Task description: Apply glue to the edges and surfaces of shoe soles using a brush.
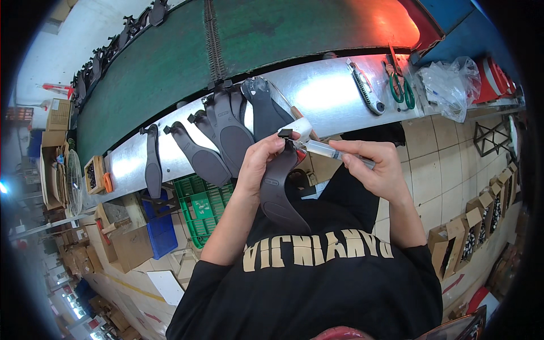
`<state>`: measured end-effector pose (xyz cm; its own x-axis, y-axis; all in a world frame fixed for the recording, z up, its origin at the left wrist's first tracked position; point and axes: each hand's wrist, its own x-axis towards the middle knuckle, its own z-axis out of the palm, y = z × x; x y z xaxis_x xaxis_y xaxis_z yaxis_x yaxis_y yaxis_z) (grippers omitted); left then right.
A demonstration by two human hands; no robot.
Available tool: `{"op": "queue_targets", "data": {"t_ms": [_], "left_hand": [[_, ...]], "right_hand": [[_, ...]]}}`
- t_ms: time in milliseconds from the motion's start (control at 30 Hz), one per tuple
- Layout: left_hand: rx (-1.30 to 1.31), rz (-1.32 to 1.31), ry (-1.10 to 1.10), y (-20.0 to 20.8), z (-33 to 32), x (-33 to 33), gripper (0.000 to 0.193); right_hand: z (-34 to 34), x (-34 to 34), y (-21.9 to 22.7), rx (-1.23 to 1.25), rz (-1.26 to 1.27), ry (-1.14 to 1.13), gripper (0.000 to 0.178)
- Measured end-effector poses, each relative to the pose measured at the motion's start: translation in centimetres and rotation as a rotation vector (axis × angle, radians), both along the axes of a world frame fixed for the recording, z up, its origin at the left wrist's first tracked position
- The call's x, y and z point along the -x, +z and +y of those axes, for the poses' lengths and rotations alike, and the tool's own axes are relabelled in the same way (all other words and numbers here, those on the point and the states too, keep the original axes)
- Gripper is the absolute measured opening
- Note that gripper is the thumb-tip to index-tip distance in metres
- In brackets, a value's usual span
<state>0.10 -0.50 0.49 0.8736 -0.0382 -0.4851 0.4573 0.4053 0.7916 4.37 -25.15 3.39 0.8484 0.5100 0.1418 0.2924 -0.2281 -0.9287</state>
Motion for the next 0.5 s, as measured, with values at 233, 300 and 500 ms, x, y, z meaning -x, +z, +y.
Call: {"op": "queue_targets", "data": {"t_ms": [233, 300, 500], "left_hand": [[0.082, 0.001, 0.002, 0.23, -0.14, 0.0, 0.038], [0.087, -0.001, 0.003, 0.21, -0.12, 0.03, 0.037], [0.046, -0.007, -0.042, 0.05, -0.02, -0.04, 0.037]], "right_hand": [[-0.02, -0.21, 0.33, 0.017, 0.005, 0.001, 0.027], [0.01, -0.2, 0.35, 0.006, -0.019, 0.0, 0.027], [-0.25, -0.36, 0.89, 0.065, -0.08, -0.011, 0.027]]}}
